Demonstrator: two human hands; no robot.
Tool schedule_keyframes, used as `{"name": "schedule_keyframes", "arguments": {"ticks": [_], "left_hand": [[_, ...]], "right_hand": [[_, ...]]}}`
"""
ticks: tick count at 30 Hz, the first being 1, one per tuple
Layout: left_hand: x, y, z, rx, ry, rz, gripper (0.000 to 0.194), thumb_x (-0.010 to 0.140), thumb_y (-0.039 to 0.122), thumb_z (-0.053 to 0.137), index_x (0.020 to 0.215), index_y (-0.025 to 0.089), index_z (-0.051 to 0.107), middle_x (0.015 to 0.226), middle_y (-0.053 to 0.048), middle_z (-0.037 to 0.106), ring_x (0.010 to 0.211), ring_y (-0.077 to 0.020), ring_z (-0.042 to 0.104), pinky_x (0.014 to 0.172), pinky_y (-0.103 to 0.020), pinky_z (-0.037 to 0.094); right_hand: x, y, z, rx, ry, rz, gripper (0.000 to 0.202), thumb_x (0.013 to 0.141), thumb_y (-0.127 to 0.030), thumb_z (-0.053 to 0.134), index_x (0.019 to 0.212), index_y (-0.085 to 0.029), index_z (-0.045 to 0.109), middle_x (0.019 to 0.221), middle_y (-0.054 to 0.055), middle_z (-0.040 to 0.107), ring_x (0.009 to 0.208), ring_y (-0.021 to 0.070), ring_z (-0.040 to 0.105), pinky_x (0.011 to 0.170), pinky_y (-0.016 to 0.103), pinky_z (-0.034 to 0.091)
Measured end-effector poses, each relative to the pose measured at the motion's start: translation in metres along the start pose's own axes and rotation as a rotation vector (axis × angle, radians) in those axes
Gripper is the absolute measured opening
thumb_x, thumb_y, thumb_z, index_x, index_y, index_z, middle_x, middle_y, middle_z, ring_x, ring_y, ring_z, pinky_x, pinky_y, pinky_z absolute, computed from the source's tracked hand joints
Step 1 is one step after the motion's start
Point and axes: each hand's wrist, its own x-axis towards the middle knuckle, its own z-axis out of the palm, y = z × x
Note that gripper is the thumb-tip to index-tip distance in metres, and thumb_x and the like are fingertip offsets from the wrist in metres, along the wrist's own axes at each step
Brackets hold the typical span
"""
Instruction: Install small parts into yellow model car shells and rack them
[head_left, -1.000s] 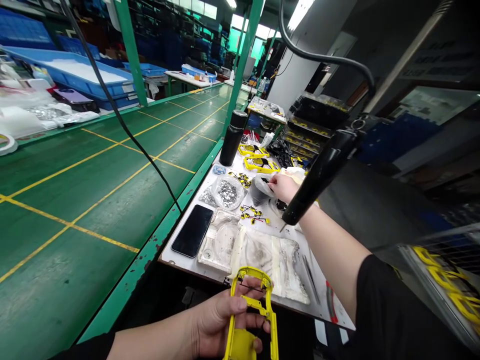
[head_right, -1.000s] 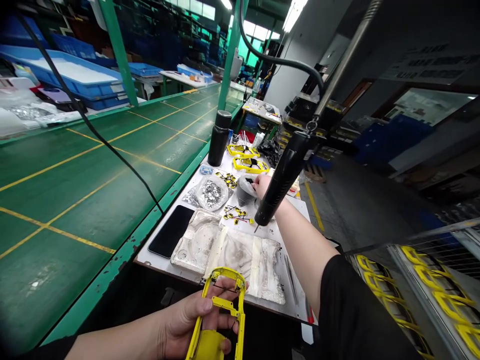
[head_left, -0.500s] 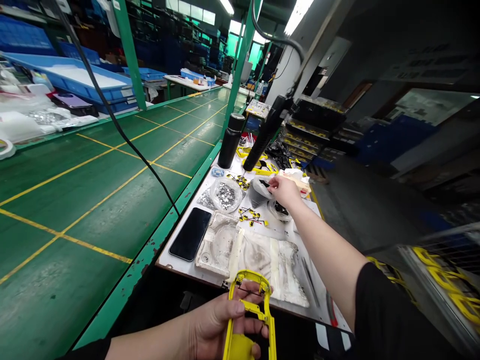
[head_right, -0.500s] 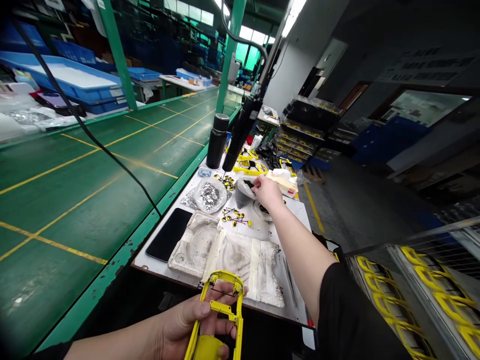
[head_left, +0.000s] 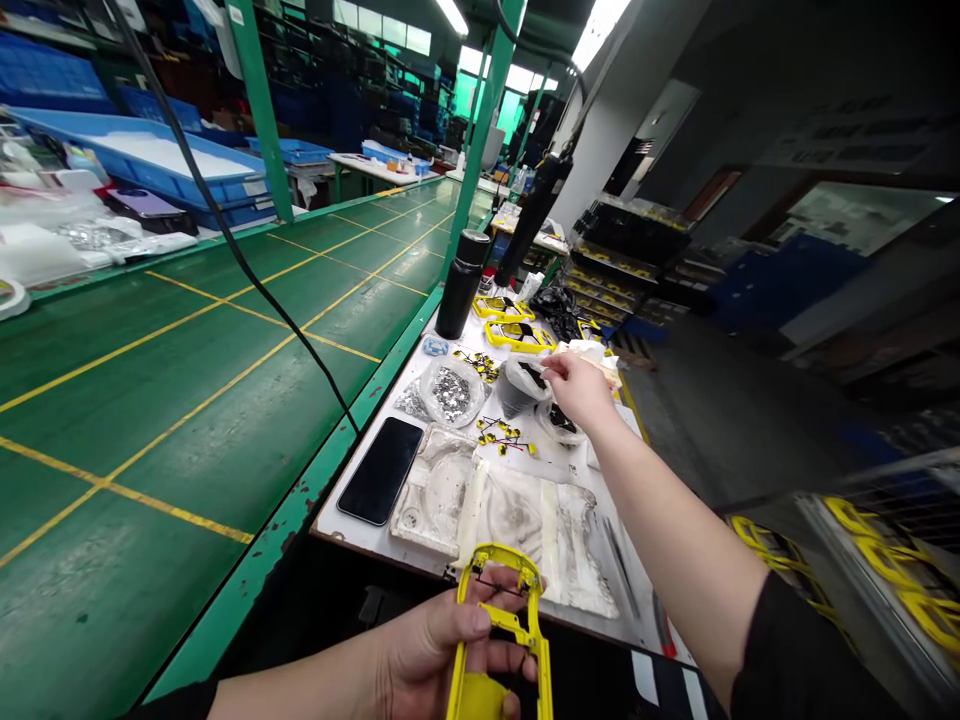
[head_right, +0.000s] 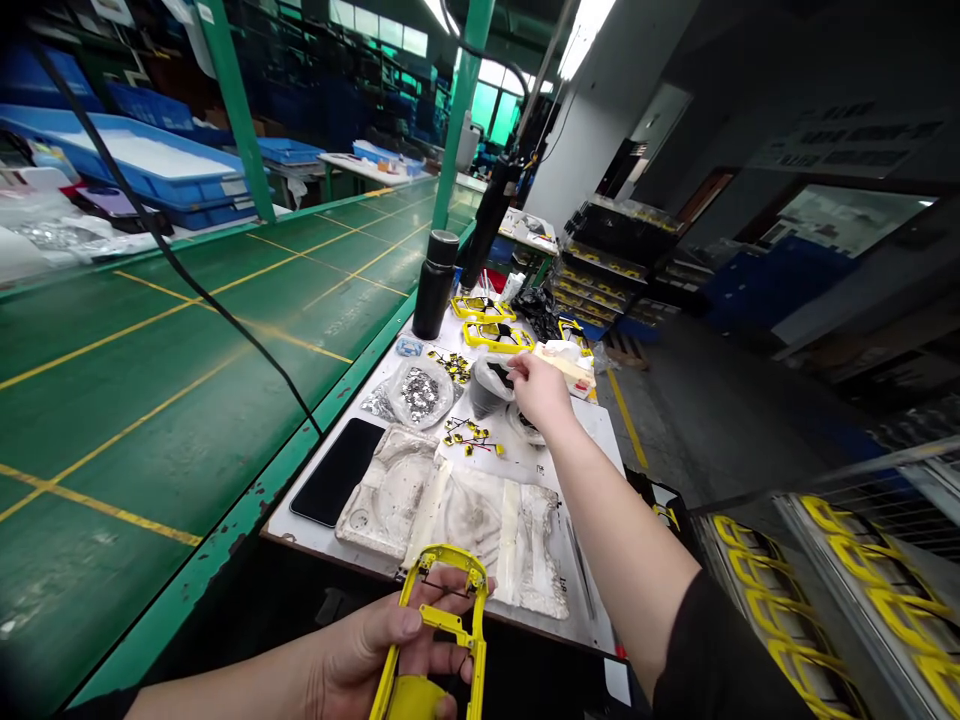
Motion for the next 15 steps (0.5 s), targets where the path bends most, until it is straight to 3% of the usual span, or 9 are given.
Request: {"name": "schedule_keyframes", "arguments": {"ticks": [7,11,15], "left_hand": [[-0.001,0.000,0.000,-0.029,-0.006,-0.036,0.061,0.078,0.027,0.104,0.127,0.031,0.069,0.133,-0.001,0.061,0.109,-0.0252,0.072,0.087,-0.042,0.058],[-0.002,0.001,0.002,-0.012,0.003,-0.022,0.063,0.079,0.026,0.103,0.132,0.032,0.070,0.151,-0.002,0.058,0.110,-0.0259,0.072,0.088,-0.042,0.060],[-0.002,0.003,0.005,0.011,-0.005,-0.020,0.067,0.079,0.030,0.104,0.135,0.030,0.069,0.170,-0.009,0.050,0.113,-0.0271,0.073,0.089,-0.042,0.062]], "right_hand": [[-0.046,0.010,-0.015,0.175,-0.059,-0.015,0.031,0.108,-0.042,0.079,0.127,-0.017,0.075,0.106,0.004,0.077,0.090,0.0191,0.073,0.089,0.039,0.065],[-0.072,0.022,-0.004,0.304,-0.120,-0.007,0.034,0.105,-0.044,0.082,0.123,-0.017,0.076,0.096,0.002,0.075,0.080,0.0168,0.070,0.079,0.034,0.062],[-0.090,0.024,0.009,0.425,-0.148,0.002,0.036,0.097,-0.046,0.087,0.115,-0.016,0.076,0.090,0.001,0.074,0.078,0.0176,0.068,0.079,0.035,0.058]]}}
